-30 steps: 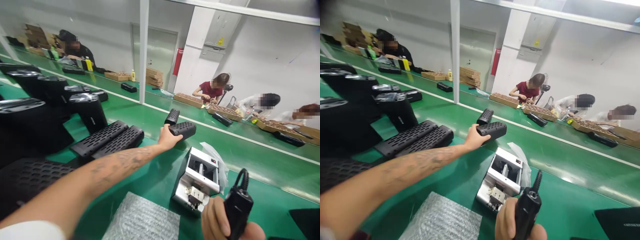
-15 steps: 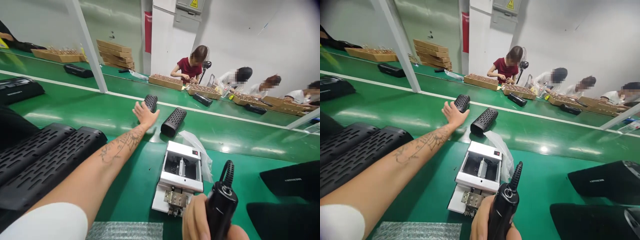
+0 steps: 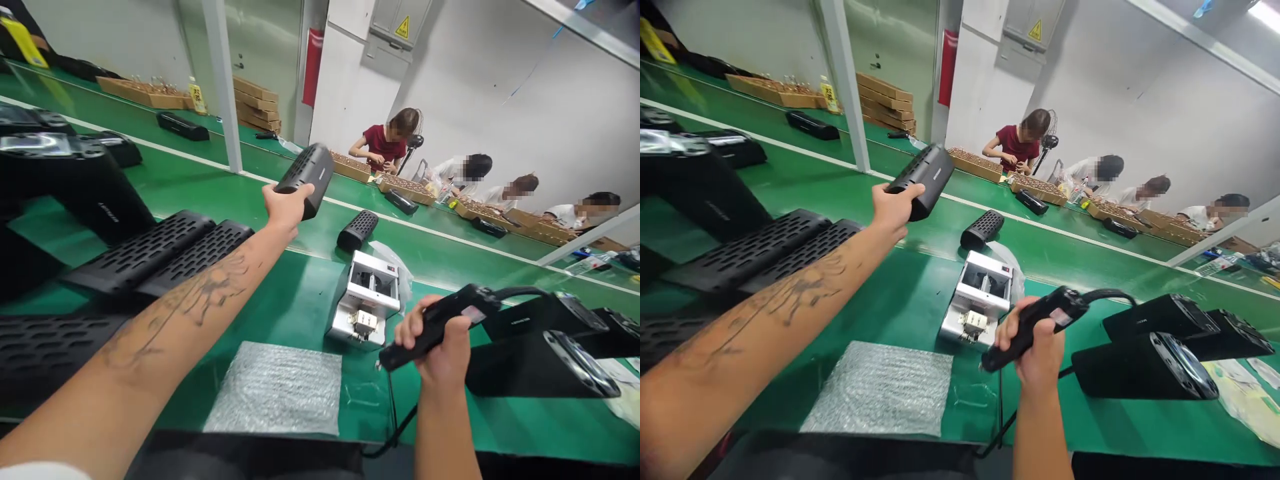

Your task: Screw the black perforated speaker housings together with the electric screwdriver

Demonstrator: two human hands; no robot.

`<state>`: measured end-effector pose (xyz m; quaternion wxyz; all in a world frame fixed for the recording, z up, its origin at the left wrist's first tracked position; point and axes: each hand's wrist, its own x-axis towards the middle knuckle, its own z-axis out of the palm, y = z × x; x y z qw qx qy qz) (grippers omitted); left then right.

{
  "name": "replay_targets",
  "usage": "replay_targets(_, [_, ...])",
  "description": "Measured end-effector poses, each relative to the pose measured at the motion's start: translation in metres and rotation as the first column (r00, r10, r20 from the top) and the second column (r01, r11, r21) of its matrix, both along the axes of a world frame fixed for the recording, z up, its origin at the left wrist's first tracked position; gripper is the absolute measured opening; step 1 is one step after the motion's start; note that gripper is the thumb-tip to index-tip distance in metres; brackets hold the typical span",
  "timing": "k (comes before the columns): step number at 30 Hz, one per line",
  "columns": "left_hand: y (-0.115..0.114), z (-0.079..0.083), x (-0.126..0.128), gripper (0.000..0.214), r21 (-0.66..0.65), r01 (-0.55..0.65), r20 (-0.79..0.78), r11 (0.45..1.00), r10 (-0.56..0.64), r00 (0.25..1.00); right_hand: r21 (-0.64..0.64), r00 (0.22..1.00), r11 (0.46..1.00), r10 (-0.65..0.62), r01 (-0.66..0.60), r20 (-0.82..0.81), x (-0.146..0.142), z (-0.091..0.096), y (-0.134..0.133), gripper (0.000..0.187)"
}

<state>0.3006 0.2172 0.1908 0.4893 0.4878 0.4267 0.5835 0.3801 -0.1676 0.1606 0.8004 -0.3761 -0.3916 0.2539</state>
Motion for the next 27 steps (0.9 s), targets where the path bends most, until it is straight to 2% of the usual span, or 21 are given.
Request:
replay_targets(2, [-0.032, 0.009, -0.062, 0.089, 0.085, 0.015, 0.023, 0.996, -0.017, 1.0, 0.067, 0.977, 0.976, -0.209, 0.206, 0.05, -0.002, 0.008, 0.005, 0.058])
replay_targets(3, [-0.049, 0.009, -0.097, 0.091, 0.18, 0.053, 0.01, 0.982, -0.056, 0.998, 0.099, 0.954, 0.954, -0.291, 0.284, 0.068, -0.003, 0.01, 0.01, 0.061])
replay_targets(5, [-0.084, 0.0, -0.167, 0.097, 0.311, 0.113, -0.092, 0.944, -0.089, 0.992, 0.138, 0.912, 0.913, -0.397, 0.383, 0.101, -0.005, 0.011, 0.024, 0.066])
replay_targets(7, [-0.117, -0.021, -0.232, 0.103, 0.343, 0.223, -0.223, 0.913, -0.151, 0.963, 0.138, 0.892, 0.901, -0.429, 0.412, 0.139, -0.007, 0.008, 0.038, 0.069])
replay_targets(9, [-0.145, -0.049, -0.285, 0.103, 0.33, 0.347, -0.334, 0.878, -0.235, 0.913, 0.109, 0.894, 0.913, -0.408, 0.394, 0.185, -0.01, 0.004, 0.049, 0.072])
replay_targets(12, [-0.176, -0.094, -0.335, 0.099, 0.31, 0.535, -0.467, 0.786, -0.365, 0.806, 0.053, 0.907, 0.939, -0.343, 0.341, 0.244, -0.018, 0.001, 0.056, 0.069])
replay_targets(14, [-0.188, -0.119, -0.348, 0.098, 0.289, 0.64, -0.55, 0.712, -0.423, 0.72, 0.018, 0.912, 0.948, -0.309, 0.316, 0.27, -0.025, -0.001, 0.055, 0.067])
replay_targets(16, [-0.193, -0.133, -0.35, 0.099, 0.257, 0.724, -0.62, 0.64, -0.465, 0.632, -0.017, 0.911, 0.952, -0.289, 0.307, 0.294, -0.031, -0.001, 0.052, 0.068])
replay_targets(18, [-0.192, -0.14, -0.344, 0.101, 0.222, 0.788, -0.661, 0.575, -0.505, 0.555, -0.037, 0.904, 0.947, -0.292, 0.318, 0.312, -0.036, 0.0, 0.047, 0.069])
replay_targets(20, [-0.189, -0.143, -0.337, 0.1, 0.187, 0.825, -0.674, 0.533, -0.542, 0.502, -0.029, 0.891, 0.936, -0.324, 0.351, 0.317, -0.041, 0.005, 0.038, 0.07])
replay_targets(22, [-0.186, -0.146, -0.331, 0.102, 0.132, 0.845, -0.672, 0.518, -0.58, 0.46, -0.002, 0.872, 0.916, -0.381, 0.401, 0.308, -0.044, 0.013, 0.025, 0.072])
replay_targets(24, [-0.186, -0.153, -0.329, 0.109, 0.08, 0.846, -0.662, 0.528, -0.606, 0.441, 0.019, 0.854, 0.901, -0.418, 0.434, 0.31, -0.048, 0.025, 0.008, 0.074])
replay_targets(27, [-0.192, -0.169, -0.331, 0.129, 0.063, 0.812, -0.649, 0.581, -0.594, 0.475, 0.046, 0.843, 0.899, -0.425, 0.435, 0.331, -0.058, 0.038, -0.023, 0.069])
